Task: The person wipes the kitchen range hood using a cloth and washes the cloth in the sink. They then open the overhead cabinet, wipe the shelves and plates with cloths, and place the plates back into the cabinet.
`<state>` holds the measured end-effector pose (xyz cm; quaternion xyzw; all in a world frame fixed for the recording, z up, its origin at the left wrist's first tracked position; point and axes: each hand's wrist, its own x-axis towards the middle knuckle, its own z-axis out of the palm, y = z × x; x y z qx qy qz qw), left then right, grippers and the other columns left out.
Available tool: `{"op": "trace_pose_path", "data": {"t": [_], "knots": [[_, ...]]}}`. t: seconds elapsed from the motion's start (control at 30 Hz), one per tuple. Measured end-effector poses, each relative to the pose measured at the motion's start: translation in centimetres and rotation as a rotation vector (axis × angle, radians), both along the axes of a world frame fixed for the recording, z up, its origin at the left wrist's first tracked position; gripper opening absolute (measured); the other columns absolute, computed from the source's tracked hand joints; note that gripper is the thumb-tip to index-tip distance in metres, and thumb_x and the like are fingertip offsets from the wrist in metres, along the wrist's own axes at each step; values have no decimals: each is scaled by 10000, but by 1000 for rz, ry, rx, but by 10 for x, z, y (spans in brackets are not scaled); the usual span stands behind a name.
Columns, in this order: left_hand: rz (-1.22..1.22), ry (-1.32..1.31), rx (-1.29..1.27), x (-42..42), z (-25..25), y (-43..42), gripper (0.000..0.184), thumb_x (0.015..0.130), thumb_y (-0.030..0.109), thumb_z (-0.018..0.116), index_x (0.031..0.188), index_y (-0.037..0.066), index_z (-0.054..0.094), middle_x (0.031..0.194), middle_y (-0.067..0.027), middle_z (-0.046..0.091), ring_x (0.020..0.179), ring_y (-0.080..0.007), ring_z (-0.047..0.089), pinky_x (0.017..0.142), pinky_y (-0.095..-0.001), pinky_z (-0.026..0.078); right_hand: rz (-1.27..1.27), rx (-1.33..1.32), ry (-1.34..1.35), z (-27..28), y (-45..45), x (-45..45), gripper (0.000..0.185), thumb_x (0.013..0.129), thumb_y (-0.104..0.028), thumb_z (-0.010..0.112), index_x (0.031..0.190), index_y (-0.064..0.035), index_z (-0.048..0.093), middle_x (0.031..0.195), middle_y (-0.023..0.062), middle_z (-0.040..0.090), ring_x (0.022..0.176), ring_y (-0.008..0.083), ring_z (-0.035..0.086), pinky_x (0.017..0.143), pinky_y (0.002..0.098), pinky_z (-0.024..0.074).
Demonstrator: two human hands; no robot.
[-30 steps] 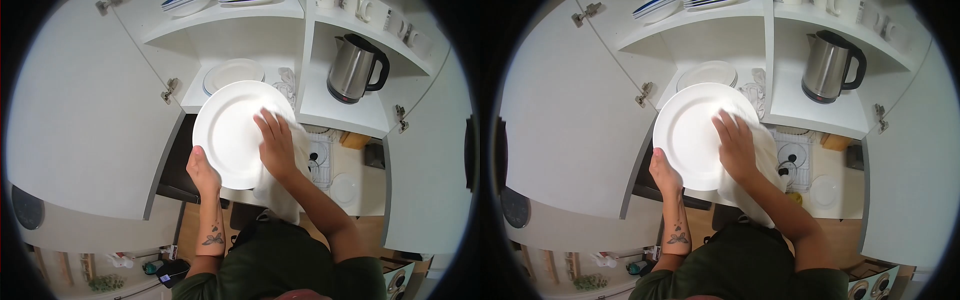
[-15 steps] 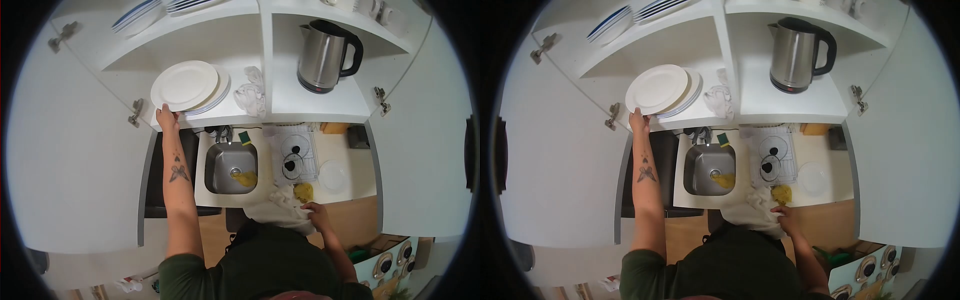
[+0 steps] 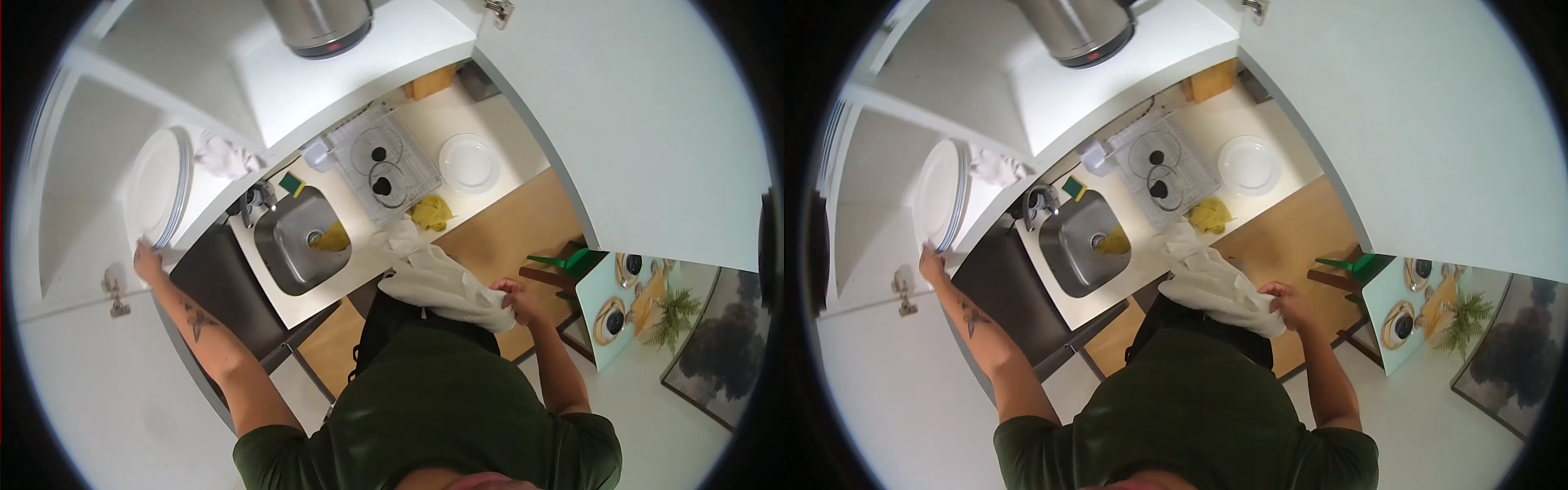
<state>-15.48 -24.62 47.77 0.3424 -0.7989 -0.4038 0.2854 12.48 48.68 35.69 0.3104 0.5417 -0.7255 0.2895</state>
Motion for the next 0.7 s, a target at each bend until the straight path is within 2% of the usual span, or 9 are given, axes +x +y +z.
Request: {"op": "trace_pose_path", "data": {"t": [0.13, 0.2, 0.23, 0.3, 0.33, 0.37, 0.5, 0.6, 0.7], "knots": [[237, 581, -140, 42, 19, 155, 418, 905, 315, 441, 1088, -54, 517, 726, -107, 557, 542, -164, 507, 466, -237, 420, -173, -139, -251, -29, 24, 36, 482, 455, 64, 449, 921, -10, 547, 869, 82, 570, 830, 238, 571, 753, 336, 488], [-204, 555, 73, 53, -58, 203, 307, 910, 276, 404, 917, -8, 519, 729, -65, 501, 559, -130, 507, 432, -249, 454, -253, -202, -355, -47, 27, 56, 487, 463, 50, 451, 937, -11, 545, 890, 99, 568, 837, 266, 575, 783, 387, 491], [-366, 439, 48, 55, -72, 296, 265, 914, 257, 380, 879, 28, 510, 690, -45, 506, 549, -117, 505, 404, -226, 433, -282, -236, -391, -54, 27, 65, 492, 468, 39, 454, 949, -12, 545, 899, 104, 569, 847, 275, 575, 797, 396, 488], [-751, -135, 709, 76, -160, 408, 269, 922, 246, 367, 1031, 57, 524, 917, -60, 567, 668, -125, 557, 539, -246, 482, -308, -294, -458, -79, 29, 87, 548, 470, -4, 458, 1010, -16, 552, 932, 122, 575, 891, 301, 573, 849, 424, 469], [-1122, -344, 823, 80, -209, 451, 334, 934, 308, 366, 1115, 64, 505, 999, -59, 558, 713, -124, 567, 604, -246, 478, -356, -315, -519, -84, 28, 93, 562, 462, 0, 457, 1015, -7, 557, 937, 132, 577, 898, 312, 571, 860, 437, 462], [-1141, -433, 1079, 81, -245, 502, 317, 920, 301, 428, 1143, 87, 497, 980, -65, 563, 722, -123, 565, 614, -241, 468, -353, -303, -497, -107, 28, 111, 560, 468, 16, 450, 1017, 0, 561, 945, 141, 581, 906, 314, 568, 867, 442, 458], [-808, -832, 1079, 51, -409, 648, 521, 818, 248, 620, 1243, 79, 370, 939, -106, 570, 745, -176, 595, 590, -295, 501, -439, -246, -565, -132, 19, 140, 531, 484, 52, 444, 1004, 3, 540, 945, 152, 570, 880, 304, 574, 777, 425, 499], [-649, -871, 921, 20, -504, 695, 642, 766, 271, 671, 1237, 4, 327, 979, -169, 540, 737, -213, 600, 581, -325, 512, -553, -344, -599, -152, 22, 170, 523, 498, 58, 436, 1011, 2, 524, 965, 153, 566, 866, 308, 580, 765, 417, 501], [-449, -766, 606, 6, -529, 726, 678, 725, 329, 700, 1150, -65, 349, 1107, -235, 489, 882, -307, 595, 706, -372, 507, -671, -377, -601, -151, 25, 181, 505, 504, 67, 432, 998, 21, 527, 920, 171, 583, 829, 317, 597, 753, 413, 508]]}}
